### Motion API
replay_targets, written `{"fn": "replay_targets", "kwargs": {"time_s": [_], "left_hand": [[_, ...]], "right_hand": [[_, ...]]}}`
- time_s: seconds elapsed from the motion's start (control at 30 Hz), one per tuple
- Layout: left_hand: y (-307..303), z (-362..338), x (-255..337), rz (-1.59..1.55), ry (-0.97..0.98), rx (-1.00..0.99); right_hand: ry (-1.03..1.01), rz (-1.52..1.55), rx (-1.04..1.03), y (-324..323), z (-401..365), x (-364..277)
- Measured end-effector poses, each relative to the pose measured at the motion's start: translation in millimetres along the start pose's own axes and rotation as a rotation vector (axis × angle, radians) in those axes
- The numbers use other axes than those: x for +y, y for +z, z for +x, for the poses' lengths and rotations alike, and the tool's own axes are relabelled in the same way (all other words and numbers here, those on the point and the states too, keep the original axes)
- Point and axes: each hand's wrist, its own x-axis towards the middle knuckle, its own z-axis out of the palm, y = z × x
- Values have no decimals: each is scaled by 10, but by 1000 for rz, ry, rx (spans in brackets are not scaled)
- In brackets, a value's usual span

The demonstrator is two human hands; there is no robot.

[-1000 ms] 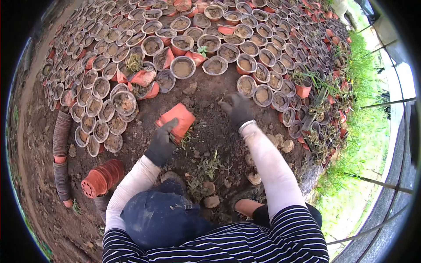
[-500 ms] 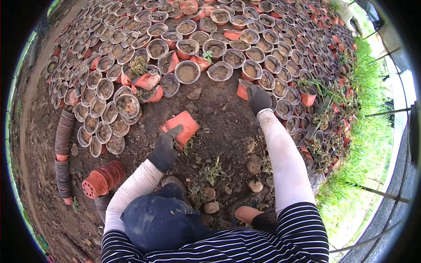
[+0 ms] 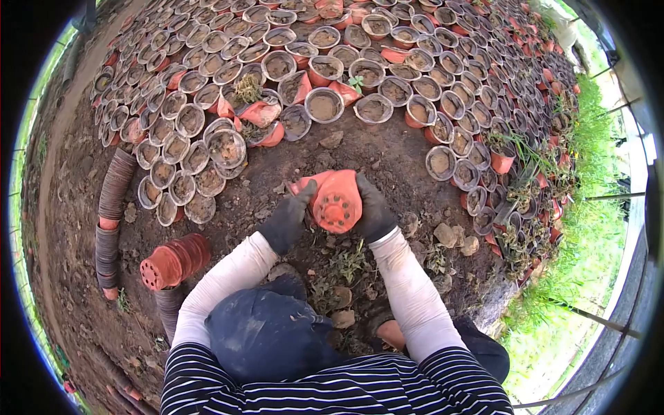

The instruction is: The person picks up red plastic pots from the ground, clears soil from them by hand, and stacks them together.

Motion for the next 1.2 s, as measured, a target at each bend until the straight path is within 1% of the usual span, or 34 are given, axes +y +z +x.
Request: {"fn": "replay_targets", "kwargs": {"time_s": [0.03, 0.1, 0.17, 0.23, 0.27, 0.33, 0.37, 0.43, 0.47, 0.5, 0.57, 0.6, 0.67, 0.73, 0.8, 0.87, 0.9, 0.93, 1.0, 1.07, 1.1, 1.17, 1.2], "left_hand": [[2, -30, 14, 44, 9, -52], [-31, -73, 25, 174, 68, -126], [-95, -102, 42, 348, 168, -168], [-110, -102, 26, 458, 183, -163], [-118, -99, 19, 512, 194, -157], [-70, -156, 53, 325, 147, -110], [-35, -174, 105, 236, 127, -88], [157, -345, 282, 285, 279, -21], [124, -340, 234, 316, 304, -11], [91, -333, 186, 348, 329, -1], [-244, -85, -128, 426, 294, -30], [-194, -80, -91, 229, 203, -30], [-19, -131, 22, -165, 14, -21], [115, -270, 115, 36, 163, -32], [117, -260, 89, 43, 141, -29], [12, -130, 4, -139, -47, -5], [79, -165, 63, -130, -73, 2], [200, -234, 174, -121, -99, 10], [214, -237, 181, -117, -102, -29], [51, -109, -11, -126, -56, -125], [15, -80, -60, -191, -65, -120], [-67, -25, -138, -318, -78, -110], [-132, -2, -125, -333, -69, -186]], "right_hand": [[-98, -185, -3, -23, -30, 30], [-405, -742, -17, -41, -57, 15], [-604, -1149, -7, -117, -43, -28], [-695, -1408, 30, -288, 55, -60], [-616, -1228, 132, -320, 107, -51], [-447, -862, 331, -315, 139, -12], [-536, -942, 403, -314, 130, -16], [-734, -1216, 167, -13, 16, 7], [-829, -1347, 43, 212, -83, 17], [-877, -1550, 2, 448, -175, 30], [-878, -1663, 100, 465, -199, 110], [-877, -1719, 148, 459, -196, 127], [-844, -1705, 133, 410, -164, 99], [-818, -1677, 139, 349, -124, 53], [-796, -1641, 166, 314, -111, -1], [-709, -1697, 196, 353, -122, -66], [-666, -1723, 209, 374, -120, -96], [-668, -1718, 202, 335, -93, -120], [-667, -1705, 189, 186, -22, -136], [-571, -1662, 190, 103, 21, -139], [-526, -1641, 190, 143, 22, -151], [-613, -1534, 133, 249, -58, -126], [-654, -1480, 106, 331, -102, -128]]}}
